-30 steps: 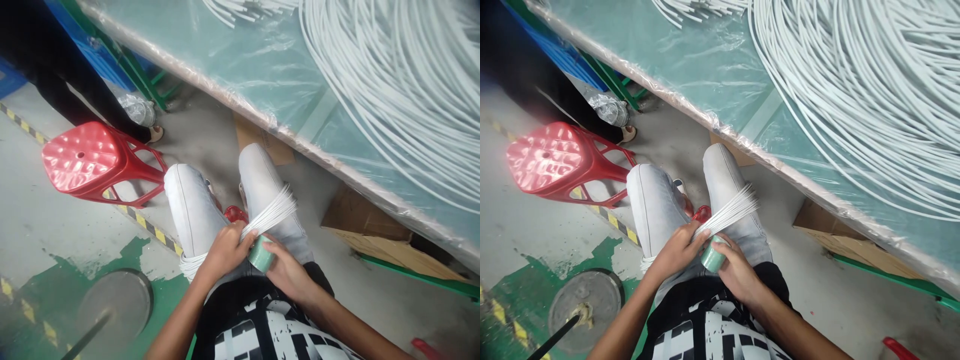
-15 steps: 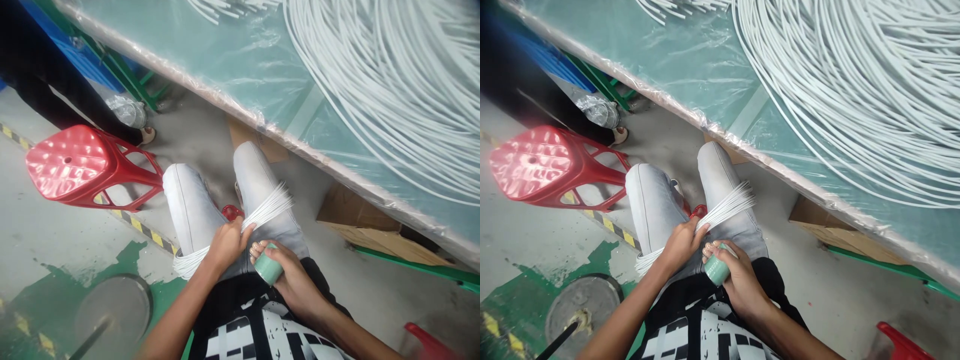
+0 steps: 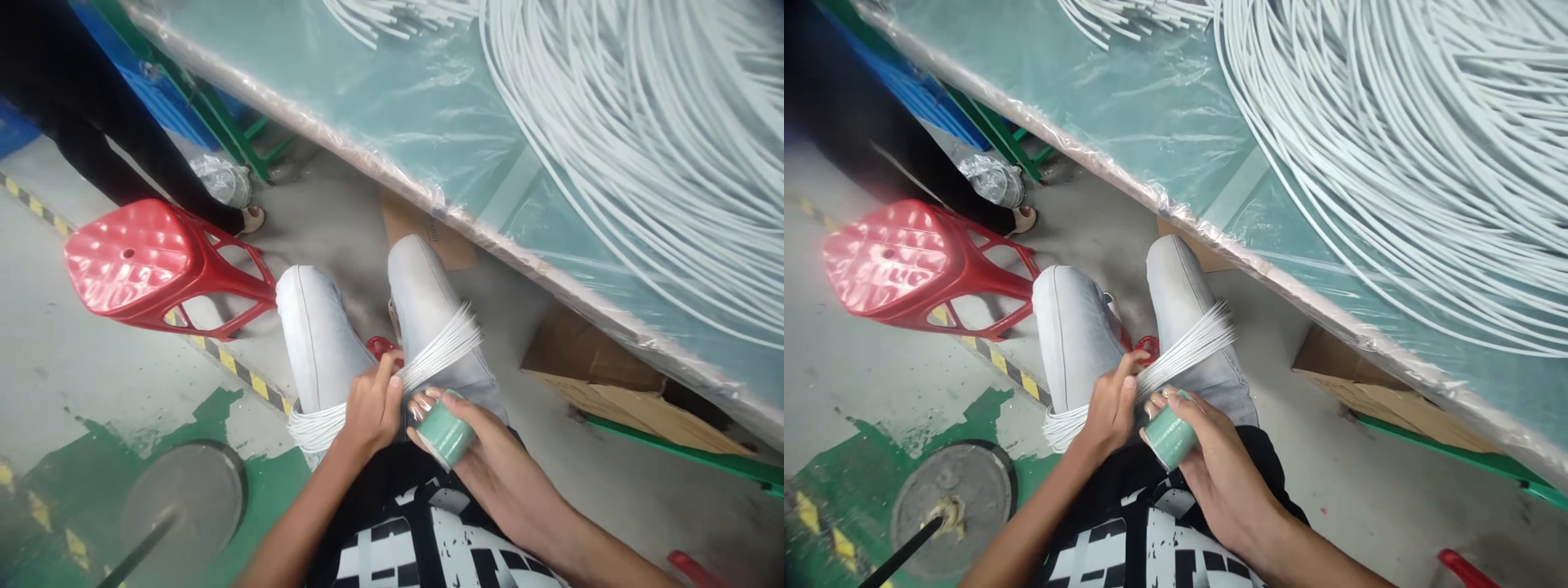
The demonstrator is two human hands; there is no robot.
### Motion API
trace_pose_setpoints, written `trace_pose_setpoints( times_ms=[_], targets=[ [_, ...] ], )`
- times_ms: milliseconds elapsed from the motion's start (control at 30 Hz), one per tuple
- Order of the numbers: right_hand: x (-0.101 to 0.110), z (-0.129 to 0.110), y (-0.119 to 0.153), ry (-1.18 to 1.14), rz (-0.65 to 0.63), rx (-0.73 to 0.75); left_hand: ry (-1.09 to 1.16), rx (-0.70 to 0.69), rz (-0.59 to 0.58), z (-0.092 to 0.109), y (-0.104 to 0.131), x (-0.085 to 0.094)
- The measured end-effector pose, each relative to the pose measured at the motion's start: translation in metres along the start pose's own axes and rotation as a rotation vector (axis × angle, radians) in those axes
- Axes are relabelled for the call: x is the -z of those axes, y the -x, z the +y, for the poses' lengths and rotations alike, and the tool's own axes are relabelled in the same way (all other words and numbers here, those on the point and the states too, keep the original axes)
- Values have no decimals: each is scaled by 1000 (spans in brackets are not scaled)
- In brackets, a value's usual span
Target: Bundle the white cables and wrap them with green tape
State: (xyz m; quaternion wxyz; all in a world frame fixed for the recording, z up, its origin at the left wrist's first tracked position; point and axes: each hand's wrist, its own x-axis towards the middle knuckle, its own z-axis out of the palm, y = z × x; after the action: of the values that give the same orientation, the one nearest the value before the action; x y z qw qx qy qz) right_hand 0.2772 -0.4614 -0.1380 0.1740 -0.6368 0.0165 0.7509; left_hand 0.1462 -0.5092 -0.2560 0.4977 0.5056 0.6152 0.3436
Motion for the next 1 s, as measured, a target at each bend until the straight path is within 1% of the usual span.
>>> trace_pose_setpoints(
  times_ms=[67,100,133,200,333,433,467,533,600,633,667,733,800,833,900,1000],
  targets=[
    [-6,-6,2,26,-27,-5,83,-127,114,1,7,4],
    [-10,-8,2,44,-38,-2,94,-183,144,3,11,7],
    [-13,-10,2,66,-37,2,92,-228,158,6,14,9],
    [-19,-14,0,126,-33,17,52,-277,168,17,21,12],
    [-33,-18,-6,202,-1,39,-132,-247,217,42,31,16],
    [-41,-17,-12,185,17,45,-191,-213,189,48,32,21],
    [-42,-16,-13,178,7,53,-180,-209,168,46,30,23],
    [-42,-15,-16,185,-83,79,-108,-163,146,39,24,30],
    [-35,-14,-18,217,-208,99,61,-47,161,29,15,38],
    [-29,-13,-20,236,-250,98,164,27,177,24,10,42],
    [-22,-13,-22,258,-259,96,259,93,193,19,4,45],
    [-4,-11,-27,332,-186,96,384,176,199,10,-7,48],
    [13,-9,-36,414,-93,118,426,206,200,3,-17,48],
    [21,-8,-41,439,-68,128,444,215,199,-1,-21,46],
    [31,-4,-53,455,-76,143,525,261,201,-9,-28,43],
    [32,3,-78,387,-138,159,694,348,213,-24,-37,39]
  ],
)
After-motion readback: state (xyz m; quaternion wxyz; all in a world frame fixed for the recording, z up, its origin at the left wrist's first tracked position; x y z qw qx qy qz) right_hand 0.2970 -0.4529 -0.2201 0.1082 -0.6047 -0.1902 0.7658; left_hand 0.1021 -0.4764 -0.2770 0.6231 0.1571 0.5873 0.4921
